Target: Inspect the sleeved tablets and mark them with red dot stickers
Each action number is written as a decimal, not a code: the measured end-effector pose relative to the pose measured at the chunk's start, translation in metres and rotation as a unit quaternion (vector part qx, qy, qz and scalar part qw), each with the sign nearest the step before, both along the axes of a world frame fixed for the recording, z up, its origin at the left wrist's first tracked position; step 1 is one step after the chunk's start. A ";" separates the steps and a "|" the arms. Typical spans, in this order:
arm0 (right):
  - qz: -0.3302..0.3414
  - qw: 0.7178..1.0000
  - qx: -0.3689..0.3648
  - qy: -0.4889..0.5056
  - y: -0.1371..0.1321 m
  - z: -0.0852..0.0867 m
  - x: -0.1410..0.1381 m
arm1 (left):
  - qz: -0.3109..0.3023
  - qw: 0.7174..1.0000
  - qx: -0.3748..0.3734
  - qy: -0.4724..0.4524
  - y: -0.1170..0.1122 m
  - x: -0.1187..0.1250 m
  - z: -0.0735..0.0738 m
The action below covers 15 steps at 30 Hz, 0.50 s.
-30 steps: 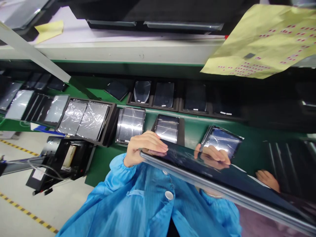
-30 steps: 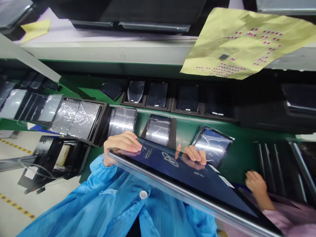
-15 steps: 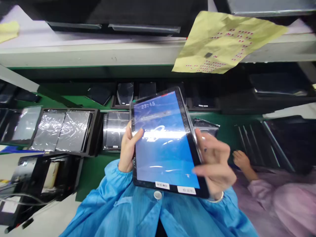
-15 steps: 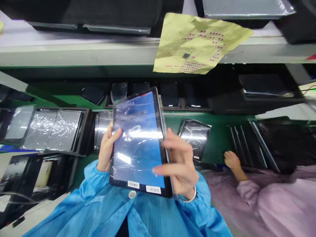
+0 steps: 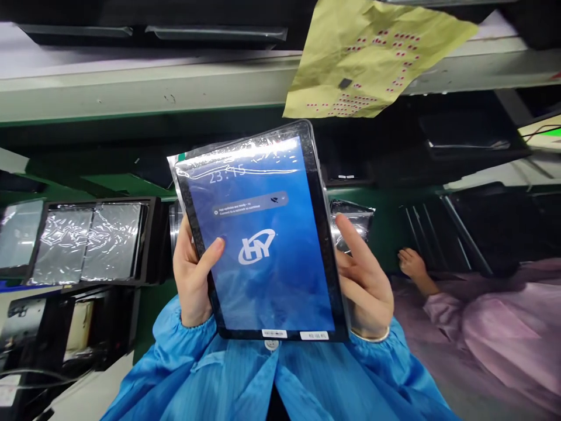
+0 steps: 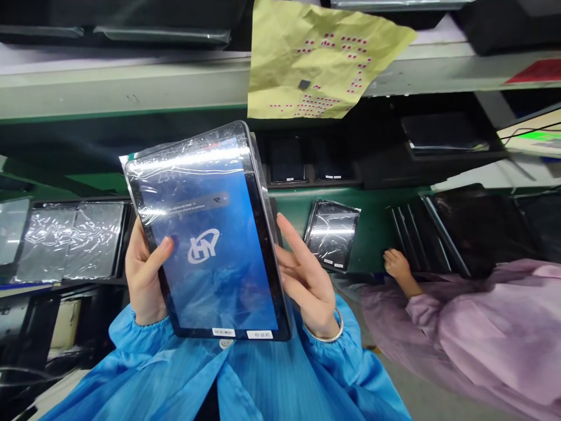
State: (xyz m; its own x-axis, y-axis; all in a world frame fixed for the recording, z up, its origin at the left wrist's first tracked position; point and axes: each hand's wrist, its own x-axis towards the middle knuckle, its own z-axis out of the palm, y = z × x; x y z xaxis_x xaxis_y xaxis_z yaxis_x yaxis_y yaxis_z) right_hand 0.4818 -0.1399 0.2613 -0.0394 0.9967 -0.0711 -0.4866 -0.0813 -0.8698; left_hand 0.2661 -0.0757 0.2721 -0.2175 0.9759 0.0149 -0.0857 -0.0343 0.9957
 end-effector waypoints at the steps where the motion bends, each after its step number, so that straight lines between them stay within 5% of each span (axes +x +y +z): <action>1: -0.003 1.000 0.005 -0.001 0.001 -0.001 0.001 | -0.003 1.000 0.001 -0.002 0.000 0.000 0.000; 15: -0.003 1.000 0.007 -0.007 0.007 0.008 0.010 | -0.014 1.000 -0.010 -0.006 -0.002 0.001 0.006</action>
